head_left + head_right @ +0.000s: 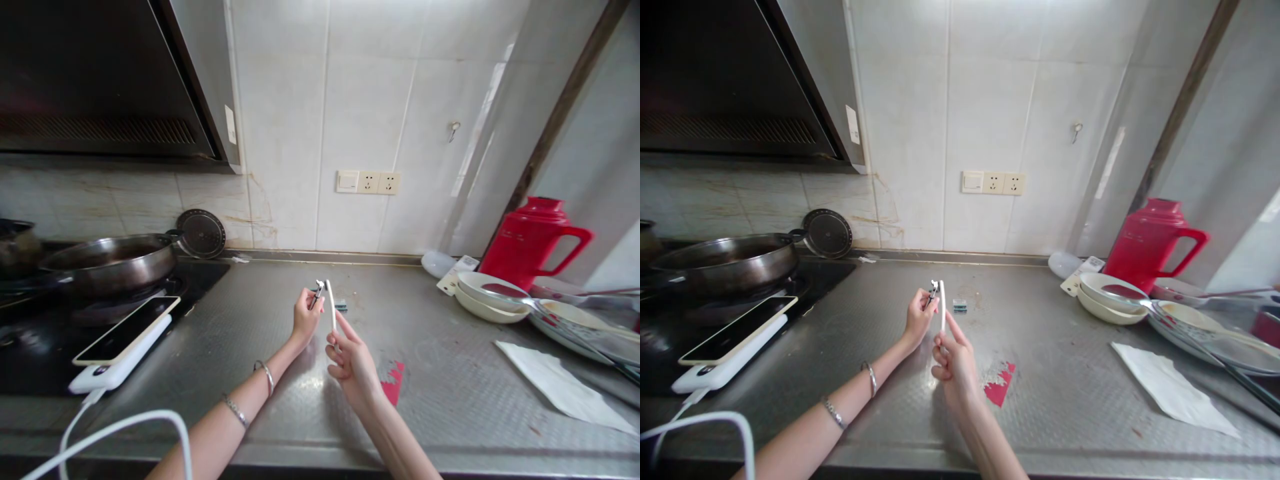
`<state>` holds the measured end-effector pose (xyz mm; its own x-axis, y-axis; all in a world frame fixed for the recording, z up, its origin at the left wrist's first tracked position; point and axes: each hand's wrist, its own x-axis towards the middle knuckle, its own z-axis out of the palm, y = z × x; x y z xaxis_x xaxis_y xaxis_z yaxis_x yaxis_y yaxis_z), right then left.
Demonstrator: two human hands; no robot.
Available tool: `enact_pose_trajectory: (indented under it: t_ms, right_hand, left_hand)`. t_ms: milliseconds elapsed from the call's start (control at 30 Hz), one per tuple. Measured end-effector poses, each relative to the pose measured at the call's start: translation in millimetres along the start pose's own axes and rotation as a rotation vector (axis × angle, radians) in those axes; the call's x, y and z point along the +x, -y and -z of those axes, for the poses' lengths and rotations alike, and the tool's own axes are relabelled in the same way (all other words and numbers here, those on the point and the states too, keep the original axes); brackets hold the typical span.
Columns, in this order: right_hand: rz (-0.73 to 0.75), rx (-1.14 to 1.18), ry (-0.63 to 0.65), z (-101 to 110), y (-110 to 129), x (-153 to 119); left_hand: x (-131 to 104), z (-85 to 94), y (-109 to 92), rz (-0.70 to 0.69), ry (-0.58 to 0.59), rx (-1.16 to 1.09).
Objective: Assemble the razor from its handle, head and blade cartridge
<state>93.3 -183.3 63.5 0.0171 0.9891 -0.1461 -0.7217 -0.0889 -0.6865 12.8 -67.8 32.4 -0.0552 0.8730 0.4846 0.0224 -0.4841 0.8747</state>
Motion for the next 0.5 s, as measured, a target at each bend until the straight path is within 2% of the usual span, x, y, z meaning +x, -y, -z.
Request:
enact_pose_trajectory:
  t_ms: [133,300,500]
  right_hand:
    - [0.018,0.003,-0.032,1.0,3.7,5.3]
    - [-0.021,0.002,-0.001,2.2,-4.6,-0.2]
    - [-0.031,0.078,0.008,2.3,4.9,7.6]
  left_hand:
    - [-1.3,-0.4,-2.5,-0.006,0.031,-0.025]
    - [0.1,0.5,-4.6,-0.002,-0.007,-0.019]
    - [-0.4,0.5,-8.2,-0.016,0.038,-0.035]
